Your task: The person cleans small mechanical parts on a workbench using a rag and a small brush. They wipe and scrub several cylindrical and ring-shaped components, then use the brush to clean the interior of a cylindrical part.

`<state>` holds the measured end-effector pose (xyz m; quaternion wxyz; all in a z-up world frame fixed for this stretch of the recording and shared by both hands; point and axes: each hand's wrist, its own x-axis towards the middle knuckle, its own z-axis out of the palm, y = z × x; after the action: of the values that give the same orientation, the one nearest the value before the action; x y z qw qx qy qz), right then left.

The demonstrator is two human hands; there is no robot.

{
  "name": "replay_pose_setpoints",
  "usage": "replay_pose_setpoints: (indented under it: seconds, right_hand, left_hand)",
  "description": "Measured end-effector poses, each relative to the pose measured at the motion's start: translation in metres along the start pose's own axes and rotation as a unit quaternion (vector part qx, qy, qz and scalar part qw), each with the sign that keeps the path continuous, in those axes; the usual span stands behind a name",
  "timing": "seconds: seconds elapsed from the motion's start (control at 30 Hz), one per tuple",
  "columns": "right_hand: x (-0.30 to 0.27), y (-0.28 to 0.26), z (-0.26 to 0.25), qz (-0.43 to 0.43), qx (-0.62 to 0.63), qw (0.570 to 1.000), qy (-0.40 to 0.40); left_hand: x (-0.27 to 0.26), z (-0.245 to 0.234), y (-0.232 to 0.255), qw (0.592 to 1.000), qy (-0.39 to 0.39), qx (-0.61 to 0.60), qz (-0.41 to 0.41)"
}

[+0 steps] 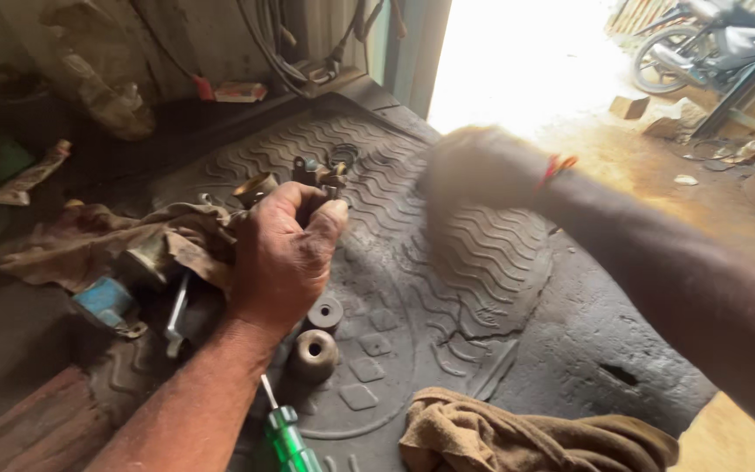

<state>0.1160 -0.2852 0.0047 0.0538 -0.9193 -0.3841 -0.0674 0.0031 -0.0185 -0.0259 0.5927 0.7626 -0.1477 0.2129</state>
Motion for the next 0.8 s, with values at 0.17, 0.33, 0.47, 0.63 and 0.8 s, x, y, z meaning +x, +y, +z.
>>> replay_pose_setpoints:
  seconds: [0.17, 0.33, 0.47, 0.63, 0.8]
  right_hand:
    - [-0.006, 0.022, 0.032, -0.180, -0.003, 0.975, 0.131]
    - [0.021, 0.046, 0.020, 0.031, 0.098, 0.995, -0.019]
    - [0.027, 0.019, -0.004, -0.101, -0.009, 0.988, 0.115]
    - [0.024, -0.027, 0.012, -0.220, 0.150, 0.960, 0.085]
    - [0.037, -0.021, 0.010, -0.226, 0.135, 0.963, 0.061]
  left_hand:
    - [0.004, -0.004, 0.002, 1.000, -0.014, 0.014, -0.020]
    - [0.001, 0.000, 0.002, 1.000, -0.015, -0.003, -0.026]
    - [0.002, 0.002, 0.003, 0.999, -0.002, 0.052, 0.014]
    - [0.000, 0.000, -0.001, 1.000, -0.014, 0.017, -0.020]
    - [0.000, 0.001, 0.000, 0.998, -0.008, 0.048, -0.033]
